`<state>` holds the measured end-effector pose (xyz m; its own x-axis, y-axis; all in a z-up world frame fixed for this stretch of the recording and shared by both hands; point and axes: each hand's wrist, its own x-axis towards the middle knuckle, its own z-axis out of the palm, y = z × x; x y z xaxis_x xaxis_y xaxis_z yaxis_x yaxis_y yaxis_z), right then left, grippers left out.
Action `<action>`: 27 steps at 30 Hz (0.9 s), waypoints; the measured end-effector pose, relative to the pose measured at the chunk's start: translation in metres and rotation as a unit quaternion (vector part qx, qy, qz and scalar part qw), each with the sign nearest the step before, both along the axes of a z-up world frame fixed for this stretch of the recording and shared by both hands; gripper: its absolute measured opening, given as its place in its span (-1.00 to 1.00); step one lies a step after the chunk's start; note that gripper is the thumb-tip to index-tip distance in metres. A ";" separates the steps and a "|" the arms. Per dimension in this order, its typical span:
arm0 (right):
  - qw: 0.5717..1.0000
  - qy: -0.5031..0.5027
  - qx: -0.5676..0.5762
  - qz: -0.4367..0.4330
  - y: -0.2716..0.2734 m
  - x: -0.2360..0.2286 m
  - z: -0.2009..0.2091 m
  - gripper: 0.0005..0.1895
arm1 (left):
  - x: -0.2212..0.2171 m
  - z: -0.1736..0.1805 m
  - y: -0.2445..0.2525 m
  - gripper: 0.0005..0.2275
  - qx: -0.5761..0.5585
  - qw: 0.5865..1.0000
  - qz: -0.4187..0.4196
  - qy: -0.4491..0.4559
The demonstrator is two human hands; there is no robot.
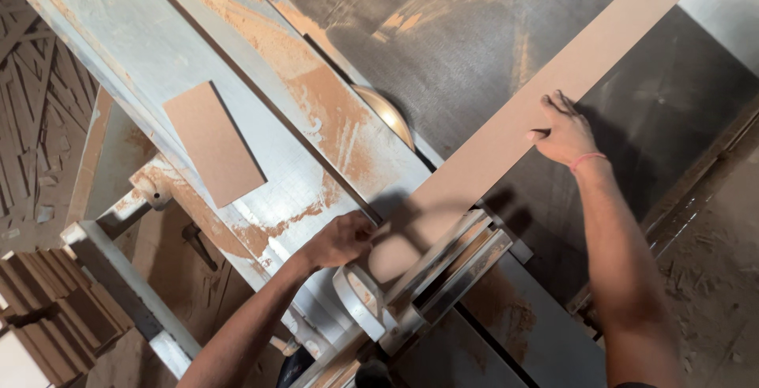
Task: The person repeatedly feeds rectangular wood pieces through a table saw, guiding them with both hands and stacking the cut pieces on the table. The person occasionally adjusts the wood and clears sawdust from the blade area.
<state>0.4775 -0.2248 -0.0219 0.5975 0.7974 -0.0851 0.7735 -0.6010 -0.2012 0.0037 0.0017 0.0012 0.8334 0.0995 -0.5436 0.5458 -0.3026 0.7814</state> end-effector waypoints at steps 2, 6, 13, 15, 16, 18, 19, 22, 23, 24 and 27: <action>1.000 0.017 -0.003 0.004 -0.004 -0.004 0.007 -0.14 | -0.004 0.002 -0.002 -0.77 0.000 1.000 0.016 0.001; 0.999 0.021 0.008 0.032 0.001 -0.012 0.020 -0.09 | 0.002 0.011 0.000 -0.80 0.051 0.998 0.040 -0.004; 0.999 0.021 -0.015 0.037 0.002 -0.019 0.032 -0.05 | 0.012 0.037 -0.002 -0.82 0.094 0.995 0.033 0.032; 0.999 0.031 -0.019 0.024 0.003 -0.021 0.032 -0.05 | 0.014 0.043 -0.002 -0.82 0.098 0.993 0.016 0.059; 0.999 0.026 -0.025 0.025 0.004 -0.020 0.032 -0.05 | 0.015 0.045 -0.002 -0.83 0.099 0.992 0.008 0.074; 0.999 0.018 -0.038 0.025 0.003 -0.020 0.031 -0.04 | 0.017 0.044 -0.003 -0.83 0.094 0.991 -0.014 0.097; 0.999 0.017 -0.043 0.023 0.003 -0.019 0.031 -0.04 | 0.018 0.043 -0.003 -0.83 0.093 0.989 -0.026 0.108; 0.998 0.015 -0.057 0.019 -0.002 -0.018 0.028 -0.05 | 0.018 0.035 -0.005 -0.83 0.076 0.990 -0.017 0.117; 0.998 0.012 -0.058 0.021 -0.002 -0.017 0.028 -0.05 | 0.018 0.032 -0.005 -0.83 0.093 0.992 -0.014 0.084; 0.998 0.009 -0.059 0.022 -0.001 -0.016 0.028 -0.05 | 0.019 0.029 -0.006 -0.82 0.110 0.993 -0.011 0.051; 0.998 0.014 -0.060 0.012 -0.003 -0.017 0.025 -0.05 | 0.020 0.022 -0.009 -0.86 0.115 0.991 -0.016 0.060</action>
